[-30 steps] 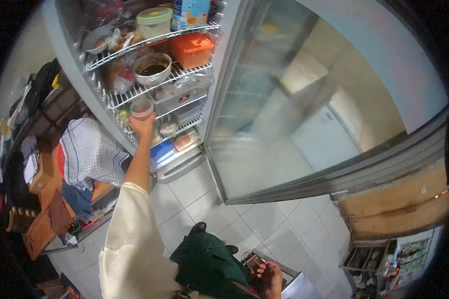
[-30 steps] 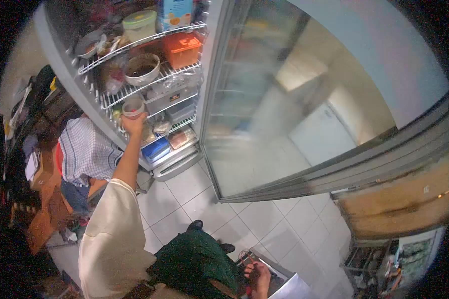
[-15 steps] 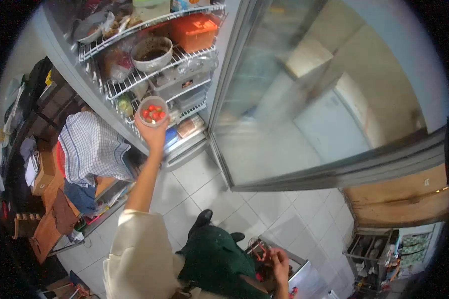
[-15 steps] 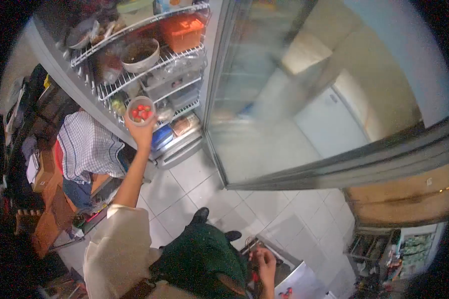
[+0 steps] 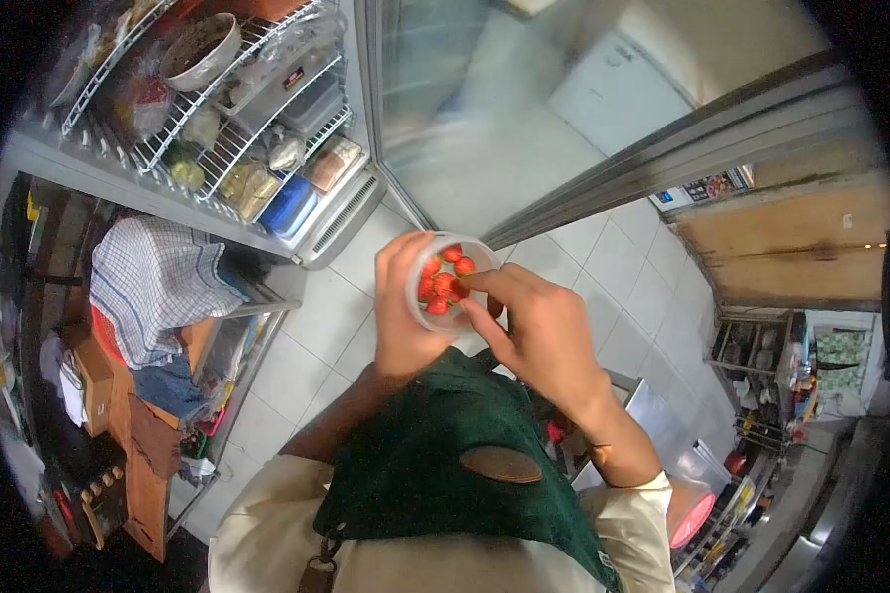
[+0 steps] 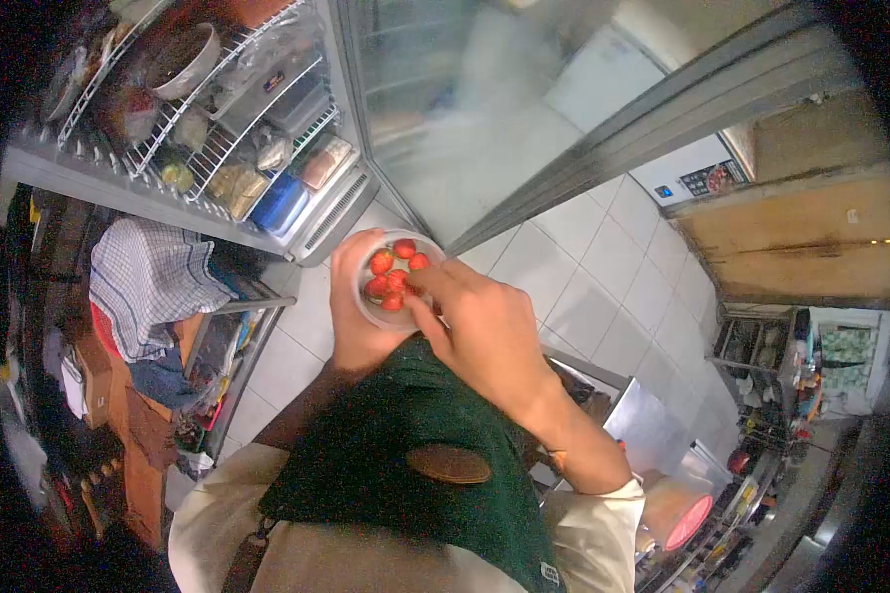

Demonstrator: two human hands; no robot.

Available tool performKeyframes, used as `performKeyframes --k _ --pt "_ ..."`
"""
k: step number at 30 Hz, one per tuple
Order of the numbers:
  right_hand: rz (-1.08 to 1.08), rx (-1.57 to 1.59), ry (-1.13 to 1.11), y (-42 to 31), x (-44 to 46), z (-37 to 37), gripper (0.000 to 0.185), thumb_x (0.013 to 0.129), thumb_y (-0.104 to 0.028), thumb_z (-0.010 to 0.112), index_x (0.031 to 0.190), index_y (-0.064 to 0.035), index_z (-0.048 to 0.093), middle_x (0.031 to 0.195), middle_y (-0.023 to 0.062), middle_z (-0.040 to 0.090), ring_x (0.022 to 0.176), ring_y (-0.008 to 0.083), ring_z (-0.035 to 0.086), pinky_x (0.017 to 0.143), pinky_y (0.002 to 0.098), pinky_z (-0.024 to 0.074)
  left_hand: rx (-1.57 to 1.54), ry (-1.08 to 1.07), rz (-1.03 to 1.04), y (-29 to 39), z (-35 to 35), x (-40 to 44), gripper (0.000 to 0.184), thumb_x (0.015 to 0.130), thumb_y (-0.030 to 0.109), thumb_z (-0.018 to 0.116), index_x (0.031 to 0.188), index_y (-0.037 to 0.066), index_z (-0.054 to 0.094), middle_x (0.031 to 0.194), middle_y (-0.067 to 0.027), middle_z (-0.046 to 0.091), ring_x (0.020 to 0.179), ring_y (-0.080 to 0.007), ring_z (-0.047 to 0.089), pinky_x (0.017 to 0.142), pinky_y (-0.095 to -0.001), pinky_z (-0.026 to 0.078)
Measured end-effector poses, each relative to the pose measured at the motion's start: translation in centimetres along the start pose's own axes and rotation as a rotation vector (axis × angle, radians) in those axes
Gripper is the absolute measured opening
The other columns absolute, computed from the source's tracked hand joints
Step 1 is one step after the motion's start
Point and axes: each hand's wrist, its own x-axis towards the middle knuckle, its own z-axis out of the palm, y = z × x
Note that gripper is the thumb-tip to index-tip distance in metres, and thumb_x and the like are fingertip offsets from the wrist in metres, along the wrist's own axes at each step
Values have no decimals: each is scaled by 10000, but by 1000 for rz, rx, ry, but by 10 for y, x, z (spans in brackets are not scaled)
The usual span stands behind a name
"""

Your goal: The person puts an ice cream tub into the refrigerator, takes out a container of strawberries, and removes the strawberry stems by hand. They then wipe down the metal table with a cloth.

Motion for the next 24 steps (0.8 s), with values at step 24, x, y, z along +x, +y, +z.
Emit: performKeyframes --k 24 --pt "448 1350 -190 54 -44 -13 424 1130 -334 543 1204 68 658 960 165 749 610 153 692 511 255 549 -187 -347 -35 -1 26 -13 998 623 145 994 1486 100 494 1439 -197 467 1321 -370 562 1051 -445 533"
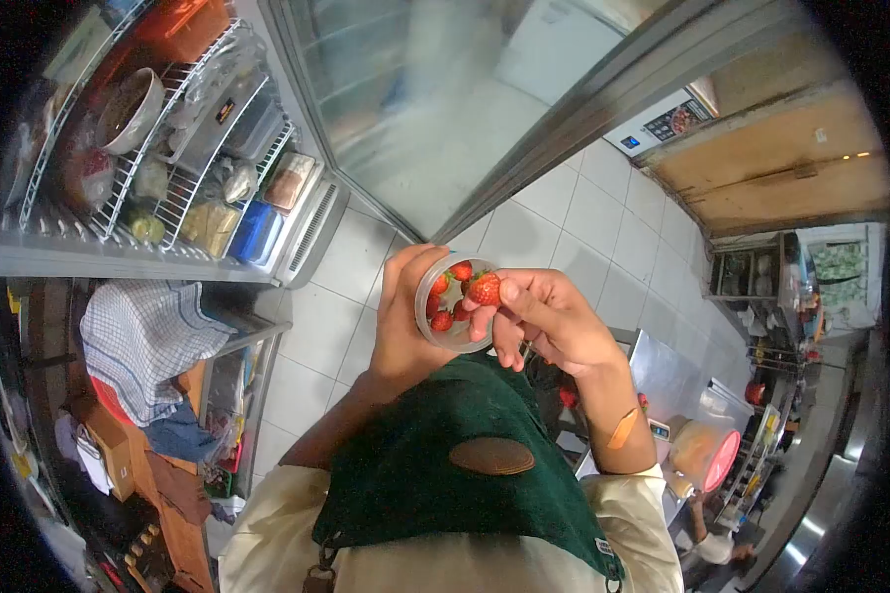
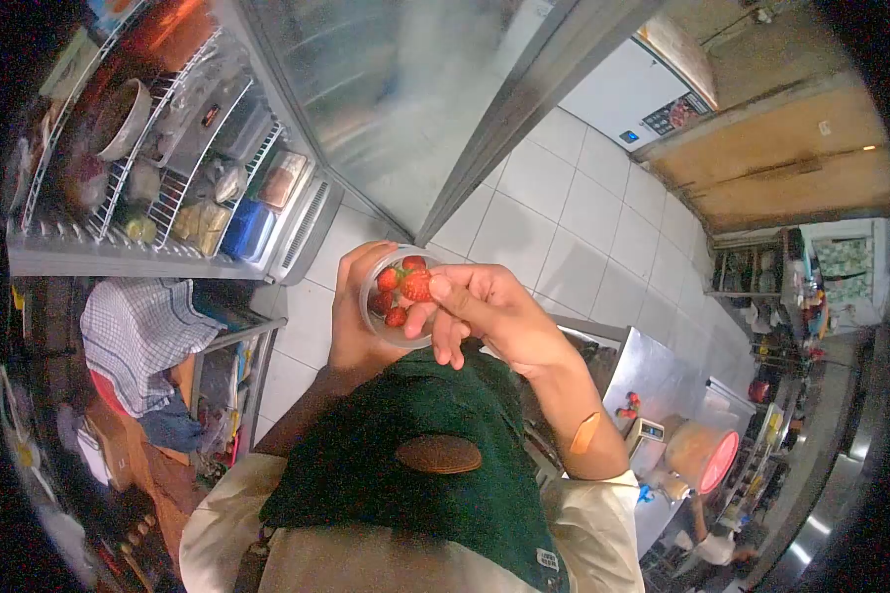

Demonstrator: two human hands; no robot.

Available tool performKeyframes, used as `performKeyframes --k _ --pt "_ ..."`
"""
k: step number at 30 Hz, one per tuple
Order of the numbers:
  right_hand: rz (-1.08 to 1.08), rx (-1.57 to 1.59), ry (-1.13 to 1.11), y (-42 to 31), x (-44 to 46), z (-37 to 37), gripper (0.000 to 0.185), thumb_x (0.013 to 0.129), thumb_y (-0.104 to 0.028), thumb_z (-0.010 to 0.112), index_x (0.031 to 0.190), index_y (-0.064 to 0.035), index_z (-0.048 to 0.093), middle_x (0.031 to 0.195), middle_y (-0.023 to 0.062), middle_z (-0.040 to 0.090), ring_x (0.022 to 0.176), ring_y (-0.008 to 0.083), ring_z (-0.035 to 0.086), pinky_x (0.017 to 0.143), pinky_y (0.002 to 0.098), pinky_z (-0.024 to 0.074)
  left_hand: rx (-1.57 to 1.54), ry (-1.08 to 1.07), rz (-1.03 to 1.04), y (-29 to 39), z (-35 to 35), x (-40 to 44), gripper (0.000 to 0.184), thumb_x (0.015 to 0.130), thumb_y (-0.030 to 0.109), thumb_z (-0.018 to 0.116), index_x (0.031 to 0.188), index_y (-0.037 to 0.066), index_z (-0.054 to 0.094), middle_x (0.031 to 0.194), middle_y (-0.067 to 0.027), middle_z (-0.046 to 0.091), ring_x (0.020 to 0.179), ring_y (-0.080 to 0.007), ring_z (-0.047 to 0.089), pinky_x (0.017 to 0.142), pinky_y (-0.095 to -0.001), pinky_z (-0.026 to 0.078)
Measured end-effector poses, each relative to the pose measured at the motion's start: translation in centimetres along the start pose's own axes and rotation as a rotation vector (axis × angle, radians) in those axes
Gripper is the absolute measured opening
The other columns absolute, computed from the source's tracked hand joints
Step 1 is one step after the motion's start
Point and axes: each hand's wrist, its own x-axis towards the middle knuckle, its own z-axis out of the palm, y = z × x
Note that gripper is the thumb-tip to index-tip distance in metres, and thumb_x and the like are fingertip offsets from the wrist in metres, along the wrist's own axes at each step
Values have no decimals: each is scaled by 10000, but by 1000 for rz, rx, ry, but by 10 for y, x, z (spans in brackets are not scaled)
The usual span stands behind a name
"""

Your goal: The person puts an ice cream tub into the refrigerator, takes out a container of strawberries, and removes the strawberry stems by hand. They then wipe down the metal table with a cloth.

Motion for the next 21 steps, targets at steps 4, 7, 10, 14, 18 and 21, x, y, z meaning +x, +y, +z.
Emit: performKeyframes --k 4,7,10,14,18,21 --pt "-13 107 -45 9 0 -9 445 1132 -355 533 1186 70 655 963 181 744 612 161 694 521 256 555 -31 -17 -6 -2 5 -5 1011 630 144 995 1499 108 479 1449 -200 462 1328 -381 554 1071 -455 520" --pt "-6 150 -67 9 -2 -10 466 1130 -378 530 1187 70 645 962 194 741 626 165 701 531 258 561 -20 -20 -2 -2 5 -5 1013 635 144 995 1502 106 473 1452 -196 454 1331 -371 553 1073 -450 519" --pt "-21 183 -82 9 -4 -7 391 1106 -325 596 1228 45 625 967 195 741 672 171 722 550 260 570 -4 -22 -9 2 5 -7 1009 638 130 991 1503 103 472 1452 -189 446 1330 -353 554 1073 -443 520" --pt "-180 77 -7 15 -9 -8 324 1012 -108 728 1295 -9 604 1016 162 756 781 155 738 636 256 595 16 -39 -11 8 4 -7 1008 635 109 985 1502 100 471 1451 -183 440 1325 -337 555 1071 -435 521" --pt "-219 -138 116 5 -16 4 366 933 29 785 1268 -10 644 1033 96 763 843 98 718 702 234 600 -101 -34 -65 -6 10 -14 997 652 130 989 1502 96 469 1446 -186 445 1313 -333 561 1067 -430 523" --pt "-173 -145 138 2 -18 11 334 897 40 815 1200 18 677 959 88 760 801 112 722 702 265 609 -97 -44 -62 2 10 -11 997 661 162 1000 1501 92 467 1441 -186 449 1313 -333 562 1071 -430 521"
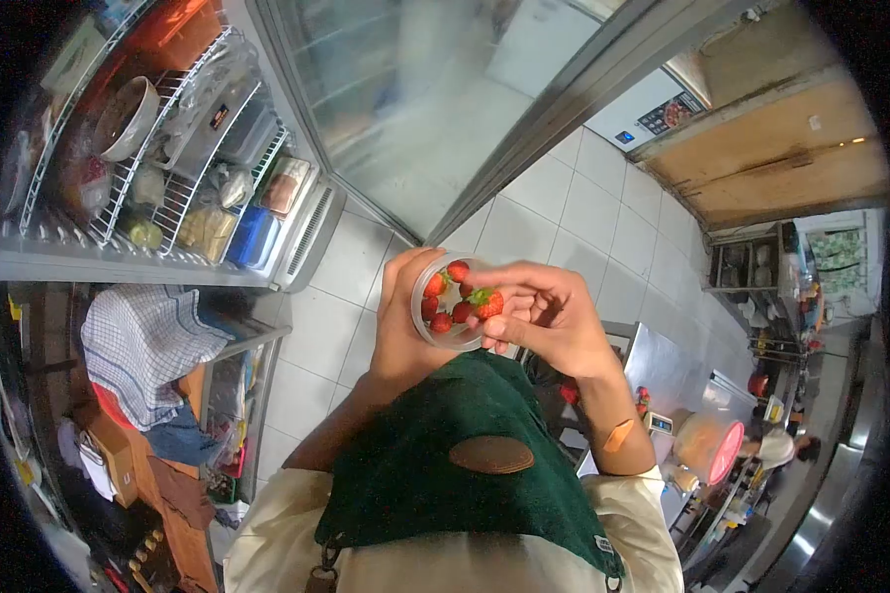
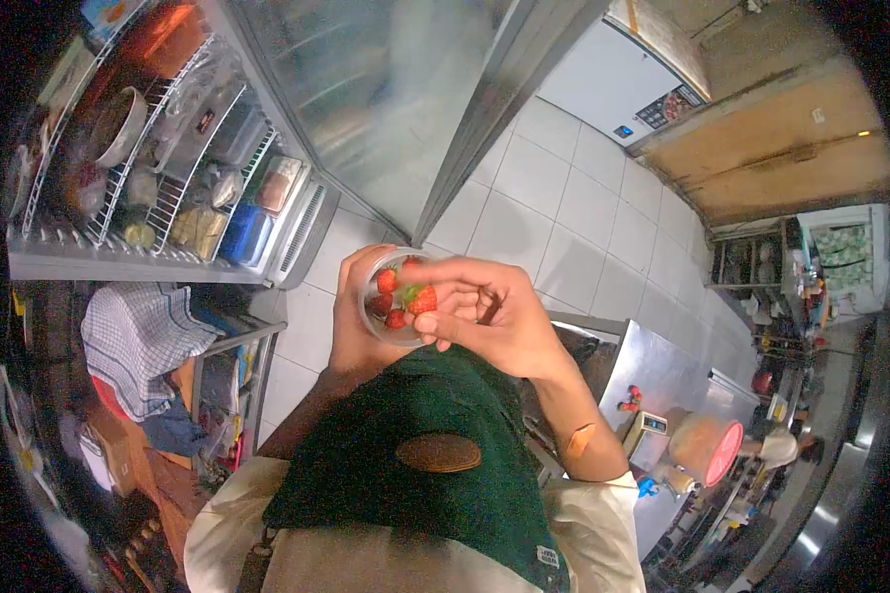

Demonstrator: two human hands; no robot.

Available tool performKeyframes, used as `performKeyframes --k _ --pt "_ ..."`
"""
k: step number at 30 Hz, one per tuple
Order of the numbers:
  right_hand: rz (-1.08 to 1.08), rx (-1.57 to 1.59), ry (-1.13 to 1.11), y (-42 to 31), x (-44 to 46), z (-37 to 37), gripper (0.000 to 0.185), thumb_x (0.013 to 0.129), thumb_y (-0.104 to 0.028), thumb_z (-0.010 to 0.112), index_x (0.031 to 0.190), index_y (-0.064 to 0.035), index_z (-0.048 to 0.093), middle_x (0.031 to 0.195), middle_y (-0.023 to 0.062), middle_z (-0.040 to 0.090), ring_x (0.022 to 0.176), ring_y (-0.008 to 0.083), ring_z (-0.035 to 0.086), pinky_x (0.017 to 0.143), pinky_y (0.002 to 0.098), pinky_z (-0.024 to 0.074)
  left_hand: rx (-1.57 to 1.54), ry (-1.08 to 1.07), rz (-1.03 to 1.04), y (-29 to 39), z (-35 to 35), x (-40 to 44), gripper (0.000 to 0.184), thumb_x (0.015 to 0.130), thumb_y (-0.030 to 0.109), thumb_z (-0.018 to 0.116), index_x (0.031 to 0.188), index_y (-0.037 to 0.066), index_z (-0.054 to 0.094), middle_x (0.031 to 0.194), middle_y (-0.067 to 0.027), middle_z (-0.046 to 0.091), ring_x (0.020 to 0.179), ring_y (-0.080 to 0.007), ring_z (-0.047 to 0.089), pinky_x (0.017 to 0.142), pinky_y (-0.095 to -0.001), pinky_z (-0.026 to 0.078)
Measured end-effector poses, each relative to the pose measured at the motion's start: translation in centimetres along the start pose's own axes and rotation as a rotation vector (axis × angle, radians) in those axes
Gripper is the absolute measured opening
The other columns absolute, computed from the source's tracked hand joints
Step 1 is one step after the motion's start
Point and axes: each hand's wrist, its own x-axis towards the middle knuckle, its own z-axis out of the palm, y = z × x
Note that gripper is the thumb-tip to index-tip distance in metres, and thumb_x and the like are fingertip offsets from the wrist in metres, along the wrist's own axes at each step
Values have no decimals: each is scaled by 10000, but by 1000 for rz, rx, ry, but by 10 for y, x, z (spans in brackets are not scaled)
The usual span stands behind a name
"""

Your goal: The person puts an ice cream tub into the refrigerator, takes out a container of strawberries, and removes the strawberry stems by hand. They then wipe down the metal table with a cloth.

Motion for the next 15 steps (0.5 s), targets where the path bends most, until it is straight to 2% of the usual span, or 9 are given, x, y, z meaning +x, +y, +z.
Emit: performKeyframes --k 2,4,6,8,9,10,13,15 --pt "-34 -64 29 1 -2 0 310 879 38 836 1154 17 695 955 76 757 815 105 719 722 265 607 55 -3 51 3 2 1 998 666 183 1007 1499 90 465 1436 -185 452 1313 -334 563 1074 -431 520" --pt "-67 -129 56 4 -3 1 287 861 35 858 1108 15 713 951 63 755 830 98 717 741 266 605 -34 32 -6 0 8 0 1004 675 209 1016 1499 83 457 1434 -182 452 1317 -330 562 1079 -434 518" --pt "-219 -342 156 10 -3 1 307 835 31 885 1086 10 709 947 63 756 830 95 715 744 252 597 -23 23 -2 -1 7 0 1005 681 217 1018 1500 82 451 1436 -180 445 1317 -326 562 1078 -434 521" --pt "-232 -371 152 13 -3 -1 302 831 33 889 1069 7 706 936 61 755 811 95 712 724 246 590 -14 14 1 -3 10 0 1006 688 225 1019 1502 80 444 1438 -178 438 1317 -322 563 1077 -435 524" --pt "-245 -402 142 14 -2 -2 297 826 35 893 1053 4 704 925 60 754 792 95 709 705 239 584 -114 26 -31 -5 14 -2 1009 687 211 1017 1503 75 439 1442 -176 428 1317 -317 563 1079 -433 527" --pt "-244 -401 144 16 -2 -4 297 826 35 893 1053 4 704 925 60 754 792 95 709 705 239 584 -214 40 -64 -6 16 -3 1012 686 198 1016 1504 70 433 1447 -175 419 1317 -311 563 1080 -431 529" --pt "-189 -332 88 14 0 -9 262 879 20 852 1083 0 688 902 73 753 763 108 712 666 248 578 -144 26 -41 -9 13 -2 1007 691 176 1011 1502 62 426 1443 -168 413 1320 -297 562 1084 -430 532" --pt "-4 -77 36 5 1 -8 230 941 -66 815 1114 -21 670 918 43 752 783 82 699 672 235 567 -153 19 -56 -8 15 0 985 699 156 1002 1493 58 428 1430 -163 429 1308 -292 569 1081 -425 532"
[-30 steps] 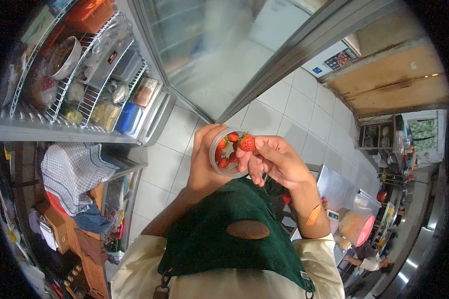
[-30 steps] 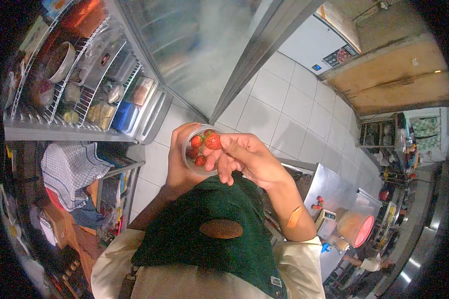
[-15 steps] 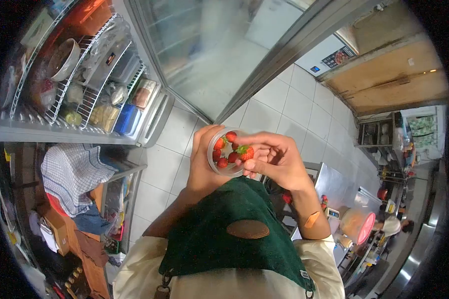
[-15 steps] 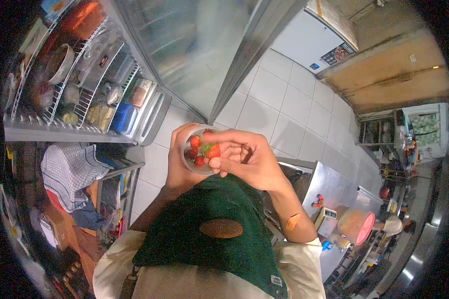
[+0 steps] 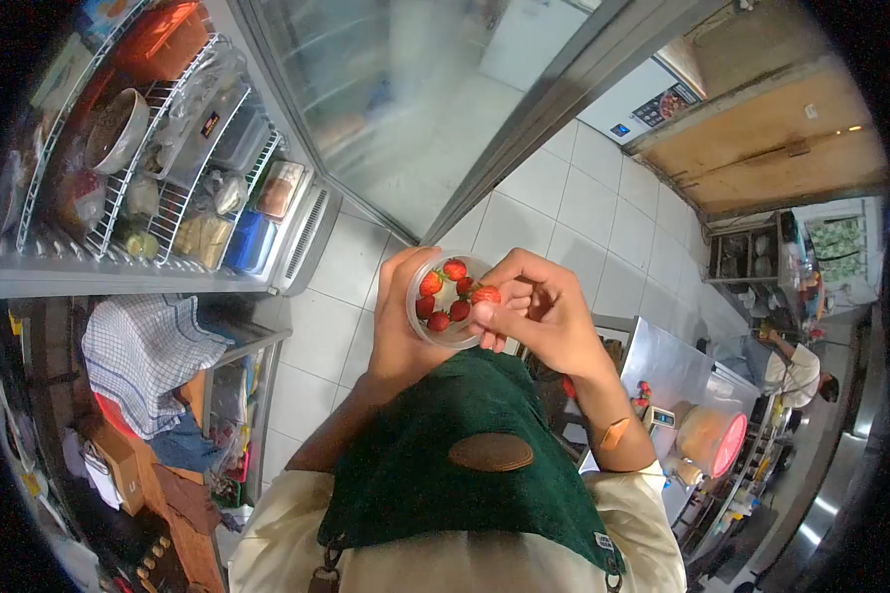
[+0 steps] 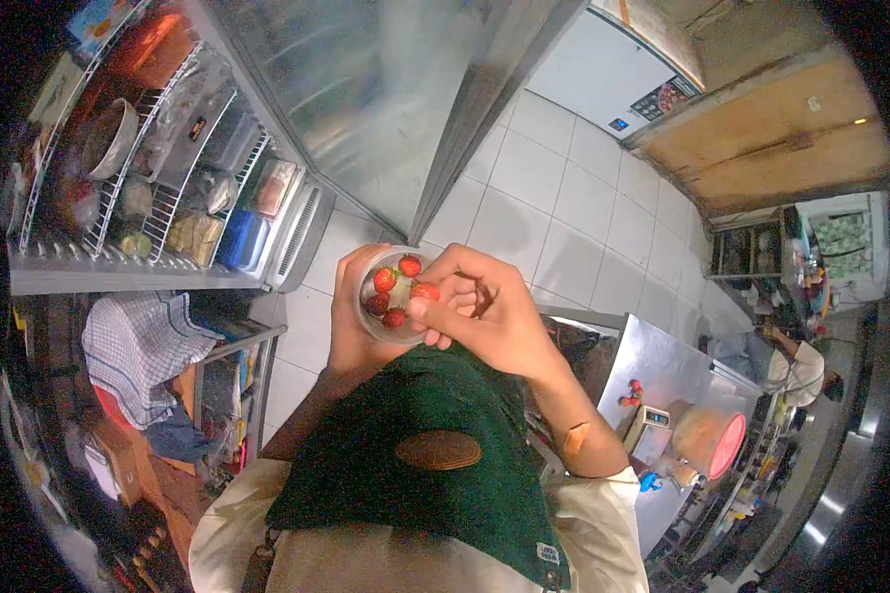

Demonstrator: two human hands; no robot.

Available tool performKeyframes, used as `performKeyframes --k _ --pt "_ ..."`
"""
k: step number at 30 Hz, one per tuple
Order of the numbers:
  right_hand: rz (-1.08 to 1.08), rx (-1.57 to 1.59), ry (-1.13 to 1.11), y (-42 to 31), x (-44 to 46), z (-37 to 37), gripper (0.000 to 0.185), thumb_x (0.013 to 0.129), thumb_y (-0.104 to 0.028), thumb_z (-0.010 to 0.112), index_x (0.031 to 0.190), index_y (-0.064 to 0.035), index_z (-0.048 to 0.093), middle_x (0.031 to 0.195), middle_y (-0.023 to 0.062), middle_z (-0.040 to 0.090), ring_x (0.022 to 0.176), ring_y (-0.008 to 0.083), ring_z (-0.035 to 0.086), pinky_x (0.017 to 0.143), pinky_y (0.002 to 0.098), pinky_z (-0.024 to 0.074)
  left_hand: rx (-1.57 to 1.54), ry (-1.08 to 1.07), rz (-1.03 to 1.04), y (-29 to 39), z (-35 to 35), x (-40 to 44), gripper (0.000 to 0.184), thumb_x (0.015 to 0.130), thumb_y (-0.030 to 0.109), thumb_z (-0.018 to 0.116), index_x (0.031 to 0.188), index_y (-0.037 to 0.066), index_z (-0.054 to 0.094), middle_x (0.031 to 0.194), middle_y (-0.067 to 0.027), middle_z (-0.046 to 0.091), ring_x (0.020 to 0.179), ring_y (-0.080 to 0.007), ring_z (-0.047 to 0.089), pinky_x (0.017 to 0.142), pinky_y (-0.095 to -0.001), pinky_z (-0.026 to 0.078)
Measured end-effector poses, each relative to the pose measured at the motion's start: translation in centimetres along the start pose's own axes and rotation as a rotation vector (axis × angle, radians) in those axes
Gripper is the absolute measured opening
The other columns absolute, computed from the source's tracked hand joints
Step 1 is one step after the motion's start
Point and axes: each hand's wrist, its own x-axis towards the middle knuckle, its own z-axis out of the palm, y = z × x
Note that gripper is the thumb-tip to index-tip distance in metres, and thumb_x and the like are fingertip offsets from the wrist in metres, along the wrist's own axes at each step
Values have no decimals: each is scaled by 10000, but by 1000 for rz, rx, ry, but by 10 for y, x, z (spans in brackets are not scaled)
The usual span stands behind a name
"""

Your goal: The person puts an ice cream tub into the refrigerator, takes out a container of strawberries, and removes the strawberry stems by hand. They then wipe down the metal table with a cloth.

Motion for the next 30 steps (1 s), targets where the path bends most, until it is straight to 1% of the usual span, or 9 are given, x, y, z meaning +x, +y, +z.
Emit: performKeyframes --k 5,7,8,10,18,21,23,27,30 --pt "-16 83 -58 4 4 -1 181 1007 -34 717 1178 -9 663 947 98 757 764 141 726 649 276 595 22 44 -47 7 -15 7 900 728 77 965 1456 40 437 1378 -143 491 1261 -271 597 1070 -401 532" --pt "-19 129 -63 7 7 -1 175 1015 -24 700 1185 -1 664 953 115 755 760 151 728 649 283 600 254 2 51 8 -24 10 912 685 114 988 1441 38 483 1389 -154 482 1296 -292 575 1091 -413 515" --pt "-12 114 -52 7 8 -1 178 1018 -42 696 1189 -4 664 944 133 759 734 155 728 629 276 597 204 14 15 5 -26 9 938 645 135 1004 1434 35 507 1399 -164 472 1321 -311 557 1112 -419 498" --pt "-2 121 -33 8 10 -1 183 1025 -62 686 1199 -6 669 944 161 765 711 160 732 624 264 600 228 38 35 1 -26 9 945 643 122 1002 1438 31 499 1401 -163 470 1322 -303 556 1115 -415 495" --pt "1 67 -10 13 16 -1 172 970 25 733 1133 6 681 958 146 764 743 159 731 637 278 594 26 109 32 -20 -43 11 972 647 87 995 1454 11 458 1385 -139 540 1299 -241 588 1113 -395 499" --pt "15 67 14 18 12 -5 190 922 51 768 1074 -9 672 942 136 765 727 153 731 617 275 590 -67 242 3 -16 -67 20 988 642 116 1008 1454 10 455 1368 -130 585 1284 -235 603 1117 -399 495" --pt "39 88 53 26 12 -10 183 911 30 791 1025 -23 658 915 122 762 698 154 728 596 279 589 247 344 84 -23 -98 22 1006 635 139 1020 1457 13 456 1363 -123 602 1271 -234 609 1111 -392 497" --pt "43 88 60 38 11 -16 182 915 4 800 1002 -32 644 892 109 756 667 154 720 581 282 589 272 429 88 -29 -133 28 1009 645 104 1019 1455 13 425 1361 -126 583 1288 -232 603 1115 -386 506" --pt "75 81 77 41 12 -13 168 943 -26 787 1023 -34 640 894 109 754 677 151 717 591 279 588 376 546 87 -35 -154 29 978 625 91 1020 1427 27 464 1344 -115 589 1268 -227 594 1097 -378 495"
